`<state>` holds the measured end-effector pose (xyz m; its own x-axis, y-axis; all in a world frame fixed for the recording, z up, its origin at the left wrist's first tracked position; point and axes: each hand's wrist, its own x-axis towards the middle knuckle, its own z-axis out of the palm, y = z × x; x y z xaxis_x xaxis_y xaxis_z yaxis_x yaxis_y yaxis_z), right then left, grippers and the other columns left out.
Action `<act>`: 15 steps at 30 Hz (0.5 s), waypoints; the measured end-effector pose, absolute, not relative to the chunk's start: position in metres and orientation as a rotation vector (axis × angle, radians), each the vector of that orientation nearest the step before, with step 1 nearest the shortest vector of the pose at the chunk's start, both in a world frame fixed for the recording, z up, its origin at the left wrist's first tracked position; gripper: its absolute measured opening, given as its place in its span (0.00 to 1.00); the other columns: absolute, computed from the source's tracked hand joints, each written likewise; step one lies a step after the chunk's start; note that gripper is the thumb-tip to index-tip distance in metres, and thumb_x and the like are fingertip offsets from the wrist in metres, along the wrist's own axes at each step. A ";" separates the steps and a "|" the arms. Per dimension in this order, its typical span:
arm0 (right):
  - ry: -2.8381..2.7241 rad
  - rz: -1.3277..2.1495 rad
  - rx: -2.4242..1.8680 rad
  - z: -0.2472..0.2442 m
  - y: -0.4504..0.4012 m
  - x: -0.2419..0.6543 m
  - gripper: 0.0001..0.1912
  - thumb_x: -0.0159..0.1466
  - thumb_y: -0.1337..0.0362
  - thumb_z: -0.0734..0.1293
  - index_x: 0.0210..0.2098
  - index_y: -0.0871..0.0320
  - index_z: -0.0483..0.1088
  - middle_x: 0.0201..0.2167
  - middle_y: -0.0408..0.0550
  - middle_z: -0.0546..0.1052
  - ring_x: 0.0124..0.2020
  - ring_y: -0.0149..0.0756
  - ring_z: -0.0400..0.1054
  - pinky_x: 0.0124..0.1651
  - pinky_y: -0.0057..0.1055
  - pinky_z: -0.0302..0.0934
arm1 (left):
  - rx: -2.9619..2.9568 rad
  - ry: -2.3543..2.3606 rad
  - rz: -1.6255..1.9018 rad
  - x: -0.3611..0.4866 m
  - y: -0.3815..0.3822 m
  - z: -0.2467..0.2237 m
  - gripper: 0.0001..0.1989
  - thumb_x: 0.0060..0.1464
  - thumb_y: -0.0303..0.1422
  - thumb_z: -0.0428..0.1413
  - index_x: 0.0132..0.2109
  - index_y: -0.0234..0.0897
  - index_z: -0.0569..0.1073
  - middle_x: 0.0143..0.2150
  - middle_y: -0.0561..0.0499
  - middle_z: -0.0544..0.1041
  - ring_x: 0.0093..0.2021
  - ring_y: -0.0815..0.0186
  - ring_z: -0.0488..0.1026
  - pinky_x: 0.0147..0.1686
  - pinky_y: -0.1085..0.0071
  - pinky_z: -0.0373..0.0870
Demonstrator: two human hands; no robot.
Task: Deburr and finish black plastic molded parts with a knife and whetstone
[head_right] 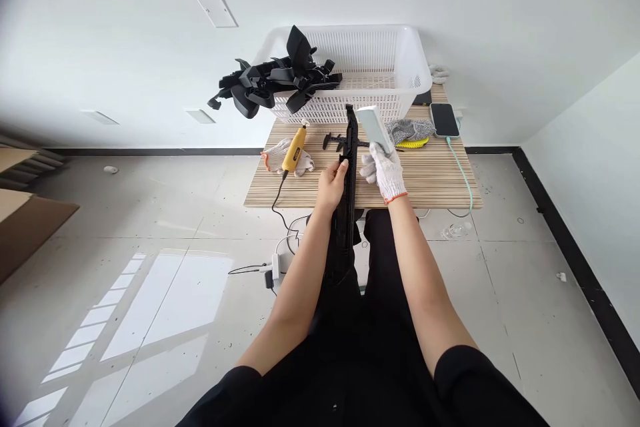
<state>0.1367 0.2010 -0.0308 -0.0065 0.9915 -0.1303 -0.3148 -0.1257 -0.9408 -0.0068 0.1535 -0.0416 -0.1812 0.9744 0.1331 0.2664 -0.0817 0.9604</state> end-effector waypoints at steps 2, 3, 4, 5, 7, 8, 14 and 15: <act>-0.987 1.386 -1.034 -0.035 0.200 0.134 0.24 0.56 0.43 0.76 0.40 0.53 0.71 0.29 0.43 0.76 0.29 0.32 0.73 0.22 0.24 0.63 | 1.371 1.442 1.341 -0.008 0.154 -0.044 0.24 0.66 0.49 0.51 0.27 0.40 0.56 0.23 0.57 0.54 0.25 0.70 0.52 0.28 0.70 0.50; -1.031 1.391 -1.021 -0.038 0.200 0.134 0.23 0.56 0.44 0.76 0.40 0.53 0.73 0.30 0.44 0.77 0.33 0.34 0.74 0.27 0.26 0.67 | 1.367 1.401 1.352 -0.009 0.155 -0.045 0.24 0.65 0.50 0.51 0.27 0.40 0.58 0.23 0.57 0.55 0.26 0.70 0.54 0.29 0.71 0.51; -1.068 1.411 -1.017 -0.041 0.200 0.133 0.23 0.55 0.45 0.77 0.41 0.54 0.74 0.30 0.44 0.77 0.36 0.37 0.75 0.31 0.28 0.70 | 1.373 1.357 1.354 -0.009 0.155 -0.046 0.24 0.65 0.51 0.51 0.28 0.39 0.61 0.23 0.56 0.58 0.27 0.69 0.57 0.30 0.71 0.53; -1.098 1.452 -1.018 -0.043 0.201 0.132 0.23 0.53 0.46 0.78 0.40 0.54 0.74 0.29 0.43 0.77 0.38 0.39 0.75 0.35 0.30 0.71 | 1.390 1.320 1.346 -0.009 0.155 -0.046 0.24 0.64 0.52 0.52 0.29 0.38 0.65 0.24 0.55 0.62 0.28 0.69 0.59 0.32 0.71 0.55; -1.124 1.531 -0.990 -0.044 0.202 0.130 0.25 0.51 0.46 0.79 0.42 0.53 0.75 0.29 0.43 0.78 0.42 0.42 0.76 0.42 0.34 0.73 | 1.443 1.286 1.310 -0.009 0.155 -0.048 0.23 0.64 0.52 0.52 0.32 0.37 0.70 0.26 0.54 0.67 0.31 0.68 0.64 0.34 0.71 0.58; -1.121 1.560 -0.951 -0.044 0.202 0.129 0.26 0.51 0.46 0.79 0.43 0.53 0.75 0.31 0.44 0.79 0.44 0.43 0.76 0.44 0.35 0.73 | 1.461 1.288 1.289 -0.008 0.155 -0.048 0.23 0.64 0.52 0.52 0.34 0.36 0.72 0.26 0.54 0.67 0.31 0.67 0.64 0.35 0.71 0.59; -1.115 1.528 -0.785 -0.016 0.197 0.126 0.21 0.57 0.46 0.76 0.40 0.53 0.74 0.35 0.46 0.81 0.46 0.42 0.76 0.48 0.39 0.74 | 1.186 0.994 1.242 -0.008 0.147 -0.045 0.29 0.57 0.56 0.59 0.55 0.42 0.65 0.25 0.59 0.71 0.25 0.70 0.69 0.32 0.73 0.67; -1.111 1.495 -0.775 -0.007 0.197 0.126 0.19 0.58 0.47 0.75 0.40 0.53 0.73 0.35 0.45 0.81 0.46 0.41 0.76 0.48 0.38 0.74 | 1.133 0.926 1.218 -0.009 0.146 -0.045 0.31 0.56 0.57 0.60 0.55 0.43 0.64 0.25 0.60 0.71 0.24 0.70 0.69 0.30 0.74 0.66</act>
